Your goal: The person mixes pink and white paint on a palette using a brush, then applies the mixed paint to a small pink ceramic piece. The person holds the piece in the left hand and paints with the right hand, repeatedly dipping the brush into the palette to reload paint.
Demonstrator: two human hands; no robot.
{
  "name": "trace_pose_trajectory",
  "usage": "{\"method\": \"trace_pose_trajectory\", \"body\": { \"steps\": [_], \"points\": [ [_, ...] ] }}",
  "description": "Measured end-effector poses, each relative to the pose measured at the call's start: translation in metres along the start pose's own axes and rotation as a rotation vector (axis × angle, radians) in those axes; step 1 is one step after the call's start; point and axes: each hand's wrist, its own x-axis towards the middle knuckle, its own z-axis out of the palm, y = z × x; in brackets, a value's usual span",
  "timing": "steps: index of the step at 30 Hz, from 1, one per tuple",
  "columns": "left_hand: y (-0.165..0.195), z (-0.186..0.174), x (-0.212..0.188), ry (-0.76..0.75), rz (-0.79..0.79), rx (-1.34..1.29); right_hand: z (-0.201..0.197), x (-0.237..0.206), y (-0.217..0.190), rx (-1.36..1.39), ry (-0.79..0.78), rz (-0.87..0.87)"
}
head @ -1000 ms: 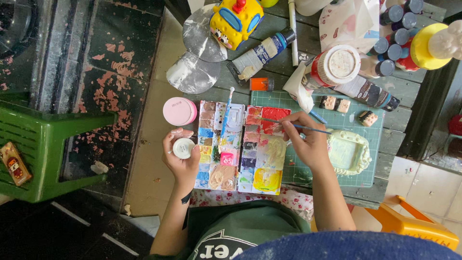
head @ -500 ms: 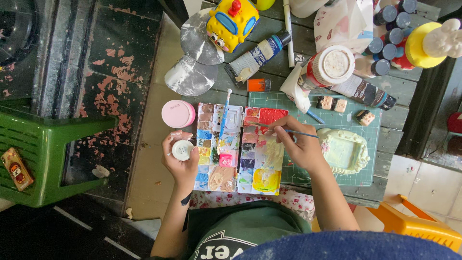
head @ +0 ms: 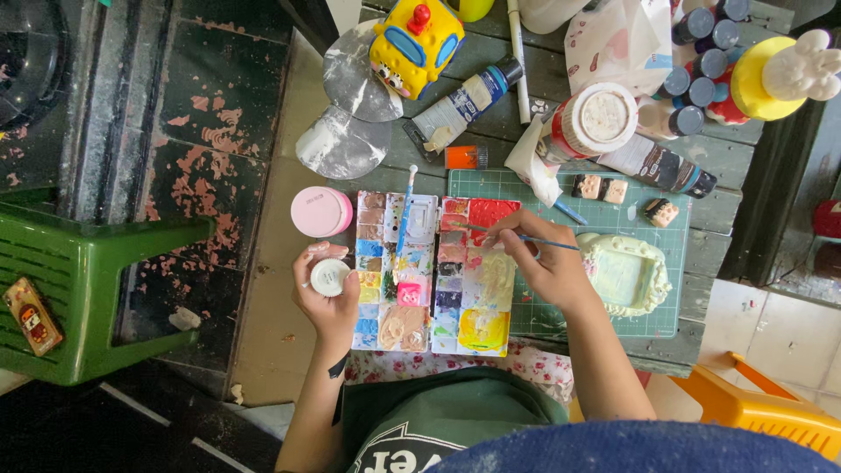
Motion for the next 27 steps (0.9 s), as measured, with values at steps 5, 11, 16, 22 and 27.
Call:
{"method": "trace_pose_trajectory", "body": {
  "steps": [5,11,16,22,27],
  "points": [
    [0.001,-0.001,-0.001,-0.008,-0.012,0.005,0.0,0.001,-0.005,-0.115,0.01,-0.106],
    [0.0,0.0,-0.001,-0.002,-0.002,-0.004,0.0,-0.002,-0.004,-0.015,0.023,0.033],
    [-0.001,-0.001,-0.001,0.004,0.003,-0.016,-0.004,-0.004,0.0,-0.031,0.093,0.008],
    [-0.002,0.0,-0.001,0.008,0.011,-0.014,-0.004,-0.011,0.011,-0.176,0.163,0.068],
    [-0.002,-0.001,-0.001,0.004,-0.006,0.005,-0.003,-0.021,0.021,-0.155,0.168,-0.061]
  ]
}}
